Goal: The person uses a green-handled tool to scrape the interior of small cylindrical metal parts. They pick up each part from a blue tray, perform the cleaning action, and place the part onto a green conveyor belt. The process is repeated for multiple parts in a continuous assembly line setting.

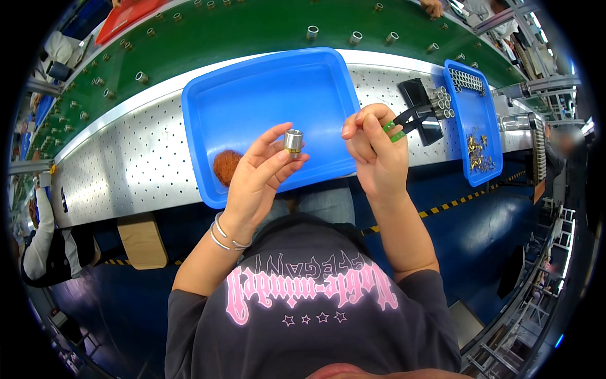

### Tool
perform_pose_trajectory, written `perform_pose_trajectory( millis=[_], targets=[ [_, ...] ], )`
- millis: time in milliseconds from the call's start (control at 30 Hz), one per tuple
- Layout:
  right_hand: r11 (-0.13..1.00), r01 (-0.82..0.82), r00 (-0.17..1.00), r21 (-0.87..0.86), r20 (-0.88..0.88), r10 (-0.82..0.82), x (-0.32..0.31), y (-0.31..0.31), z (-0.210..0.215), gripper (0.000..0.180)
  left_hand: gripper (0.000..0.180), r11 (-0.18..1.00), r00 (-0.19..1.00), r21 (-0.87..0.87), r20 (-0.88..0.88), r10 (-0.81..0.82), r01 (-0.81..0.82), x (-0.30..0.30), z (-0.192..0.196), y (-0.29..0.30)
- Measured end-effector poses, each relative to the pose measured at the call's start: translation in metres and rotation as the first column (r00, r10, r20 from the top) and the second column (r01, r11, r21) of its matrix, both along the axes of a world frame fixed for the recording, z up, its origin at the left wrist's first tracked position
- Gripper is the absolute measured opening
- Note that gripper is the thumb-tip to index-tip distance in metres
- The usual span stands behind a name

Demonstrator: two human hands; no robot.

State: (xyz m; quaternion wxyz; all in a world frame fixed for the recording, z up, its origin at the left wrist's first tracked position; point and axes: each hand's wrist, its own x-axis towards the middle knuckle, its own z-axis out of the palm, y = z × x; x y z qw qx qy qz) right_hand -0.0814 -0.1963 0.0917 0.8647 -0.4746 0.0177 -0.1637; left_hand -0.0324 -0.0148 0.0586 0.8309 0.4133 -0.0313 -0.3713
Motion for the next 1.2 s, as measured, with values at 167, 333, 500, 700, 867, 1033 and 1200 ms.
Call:
perform_pose_trajectory(
  millis=[167,333,500,700,867,1033,1200],
  targets=[
    [0.998,-0.009,1.0,-0.057,0.004,0.009,-0.002,0.002,0.002,0.011,0.046,1.0,0.999,0.024,0.036,-0.005,0.004,0.0,0.0,0.0],
    [0.998,-0.027,1.0,-0.062,-0.007,0.027,-0.003,0.003,0.003,0.011,0.045,0.999,0.998,0.037,0.06,0.019,-0.022,0.001,-0.002,0.0],
    [0.995,-0.033,0.999,-0.095,0.001,0.033,-0.003,0.007,0.003,0.01,0.044,0.997,0.995,0.074,0.098,0.026,-0.034,0.0,-0.003,0.0],
    [0.987,-0.099,0.995,-0.125,-0.008,0.099,-0.004,0.009,0.014,0.01,0.042,0.996,0.987,0.071,0.156,0.046,-0.057,-0.001,-0.007,-0.001],
    [0.98,-0.141,0.989,-0.144,0.014,0.144,-0.002,0.012,0.02,0.01,0.039,0.991,0.973,0.089,0.215,0.078,-0.099,-0.003,-0.01,-0.004],
    [0.975,-0.134,0.99,-0.177,0.026,0.141,0.002,0.015,0.021,0.009,0.038,0.985,0.955,0.139,0.291,0.061,-0.105,-0.004,-0.012,-0.006],
    [0.946,-0.038,0.996,-0.323,-0.087,0.011,0.011,0.014,0.021,0.019,0.039,0.985,0.963,0.144,0.264,0.051,-0.092,-0.004,-0.012,-0.005]
  ],
)
